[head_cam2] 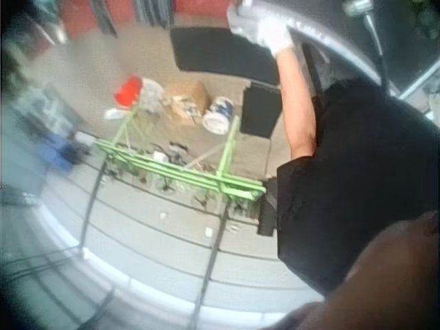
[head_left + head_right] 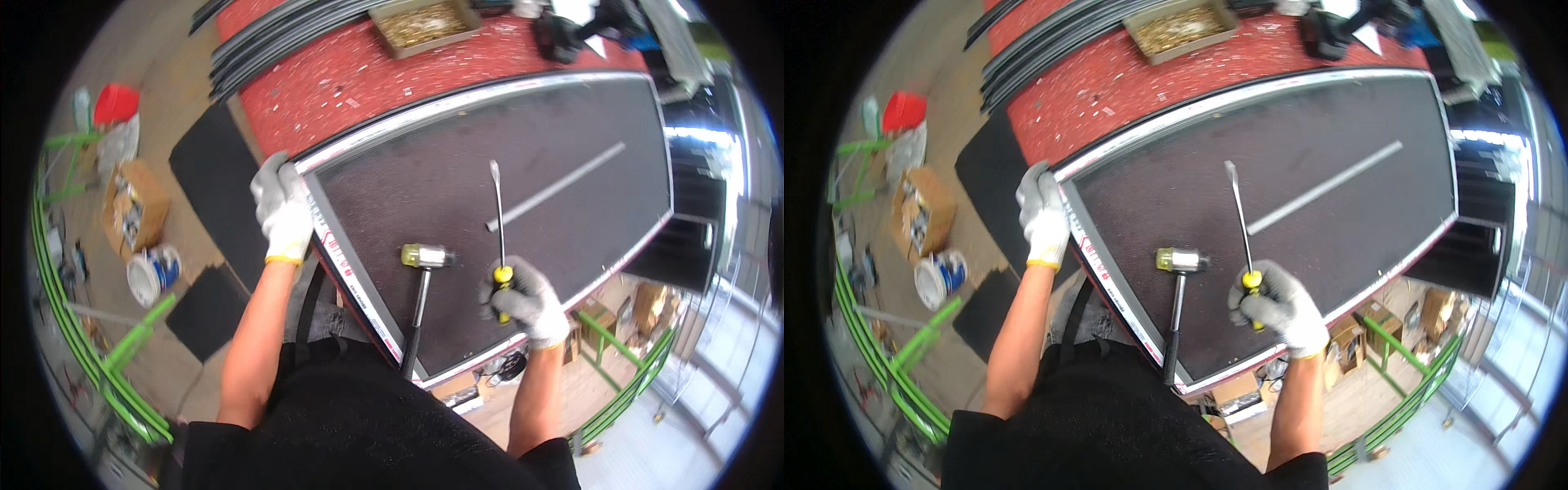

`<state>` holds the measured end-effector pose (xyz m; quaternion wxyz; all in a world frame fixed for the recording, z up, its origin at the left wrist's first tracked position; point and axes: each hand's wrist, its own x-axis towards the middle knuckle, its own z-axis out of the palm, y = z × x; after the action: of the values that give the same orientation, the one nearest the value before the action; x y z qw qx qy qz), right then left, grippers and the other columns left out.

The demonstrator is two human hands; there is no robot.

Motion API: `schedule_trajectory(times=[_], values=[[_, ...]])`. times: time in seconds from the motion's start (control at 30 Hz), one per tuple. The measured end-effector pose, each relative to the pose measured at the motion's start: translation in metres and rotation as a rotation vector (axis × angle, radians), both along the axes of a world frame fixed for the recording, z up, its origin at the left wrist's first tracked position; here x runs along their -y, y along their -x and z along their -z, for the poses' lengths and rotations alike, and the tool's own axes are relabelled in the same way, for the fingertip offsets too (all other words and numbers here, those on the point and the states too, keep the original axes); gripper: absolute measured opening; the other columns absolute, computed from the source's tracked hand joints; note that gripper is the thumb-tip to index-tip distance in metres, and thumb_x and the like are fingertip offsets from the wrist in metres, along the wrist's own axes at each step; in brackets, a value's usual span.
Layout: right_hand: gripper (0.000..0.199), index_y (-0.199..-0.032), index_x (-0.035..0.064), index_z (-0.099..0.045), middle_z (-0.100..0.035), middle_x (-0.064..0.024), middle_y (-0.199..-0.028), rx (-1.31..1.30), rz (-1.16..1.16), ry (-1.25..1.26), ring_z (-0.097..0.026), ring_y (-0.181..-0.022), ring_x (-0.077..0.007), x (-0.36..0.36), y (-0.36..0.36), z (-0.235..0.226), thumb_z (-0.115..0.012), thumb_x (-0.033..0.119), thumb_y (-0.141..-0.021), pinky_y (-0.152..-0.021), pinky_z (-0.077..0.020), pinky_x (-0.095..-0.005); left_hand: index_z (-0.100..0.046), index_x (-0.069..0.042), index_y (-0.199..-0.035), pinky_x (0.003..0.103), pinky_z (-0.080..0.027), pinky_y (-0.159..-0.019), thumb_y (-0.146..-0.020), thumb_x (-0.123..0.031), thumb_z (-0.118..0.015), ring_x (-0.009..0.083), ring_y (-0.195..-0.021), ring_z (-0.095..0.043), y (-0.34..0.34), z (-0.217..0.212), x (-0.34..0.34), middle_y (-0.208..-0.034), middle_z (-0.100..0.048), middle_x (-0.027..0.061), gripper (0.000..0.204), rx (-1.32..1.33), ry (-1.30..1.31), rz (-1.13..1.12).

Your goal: The person assembles a window frame by securing metal profiles to a mesh screen using a cordless drill, hammer, and screwdriver. They cut metal rods to length with a miter saw and fit them into the frame, then fasten the components together.

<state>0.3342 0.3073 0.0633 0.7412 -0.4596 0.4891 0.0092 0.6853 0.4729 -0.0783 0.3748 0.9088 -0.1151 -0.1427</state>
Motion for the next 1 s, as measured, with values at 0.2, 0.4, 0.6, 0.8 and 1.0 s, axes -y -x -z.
schedule_trajectory(times=[0.2, 0.4, 0.6, 0.8, 1.0], values=[[0.015, -0.106, 0.0044, -0.063, -0.066, -0.0067, -0.082, -0.214, 0.542, 0.122, -0.066, -0.069, -0.0163, -0.124, 0.055, 0.033, -0.071, 0.002, -0.093, -0.063, -0.0542, -0.0321, -0.069, -0.001, -0.137, 0.049, -0.058, -0.106, -0.100, -0.016, -0.075, 0.0386, -0.117, -0.072, 0.051, -0.044, 0.006, -0.132, -0.070, 0.0234, 0.041, 0.418, 0.140, 0.485], [0.043, -0.130, -0.0003, -0.073, -0.079, -0.0228, -0.100, -0.756, 0.444, 0.642, -0.079, -0.096, -0.0400, -0.173, 0.066, 0.061, -0.077, 0.026, -0.096, -0.091, -0.0613, -0.0445, -0.073, -0.005, -0.112, 0.053, -0.057, -0.094, -0.097, -0.017, -0.075, 0.0402, -0.100, -0.074, 0.111, -0.059, 0.024, -0.104, -0.075, 0.0175, 0.019, 0.105, 0.220, 1.024], [0.045, -0.133, -0.0006, -0.073, -0.081, -0.0278, -0.115, -0.741, 0.607, 0.641, -0.080, -0.110, -0.0424, -0.186, 0.056, 0.065, -0.077, 0.027, -0.097, -0.099, -0.0604, -0.0452, -0.076, -0.005, -0.124, 0.053, -0.056, -0.103, -0.101, -0.036, -0.073, 0.0413, -0.118, -0.072, 0.117, -0.058, 0.101, -0.119, -0.076, 0.0219, 0.038, 0.356, 0.045, 1.209], [0.044, -0.135, -0.0037, -0.071, -0.078, -0.0160, -0.100, -0.603, 0.913, 0.431, -0.077, -0.087, -0.0200, -0.218, 0.031, 0.059, -0.078, 0.021, -0.100, -0.079, -0.0616, -0.0361, -0.074, -0.001, -0.129, 0.055, -0.059, -0.105, -0.101, -0.036, -0.068, 0.0458, -0.123, -0.075, 0.159, -0.051, 0.184, -0.129, -0.076, 0.0298, 0.045, 0.399, -0.360, 1.399], [0.034, -0.139, -0.0055, -0.063, -0.078, -0.0137, -0.100, -0.145, 1.057, 0.308, -0.074, -0.080, -0.0172, -0.186, -0.011, 0.000, -0.065, 0.014, -0.111, -0.074, -0.0606, -0.0322, -0.088, -0.007, -0.097, 0.051, -0.065, -0.089, -0.086, -0.026, -0.071, 0.0443, -0.100, -0.081, 0.163, -0.038, 0.195, -0.102, -0.083, 0.0247, 0.028, 0.261, -0.279, 1.404]])
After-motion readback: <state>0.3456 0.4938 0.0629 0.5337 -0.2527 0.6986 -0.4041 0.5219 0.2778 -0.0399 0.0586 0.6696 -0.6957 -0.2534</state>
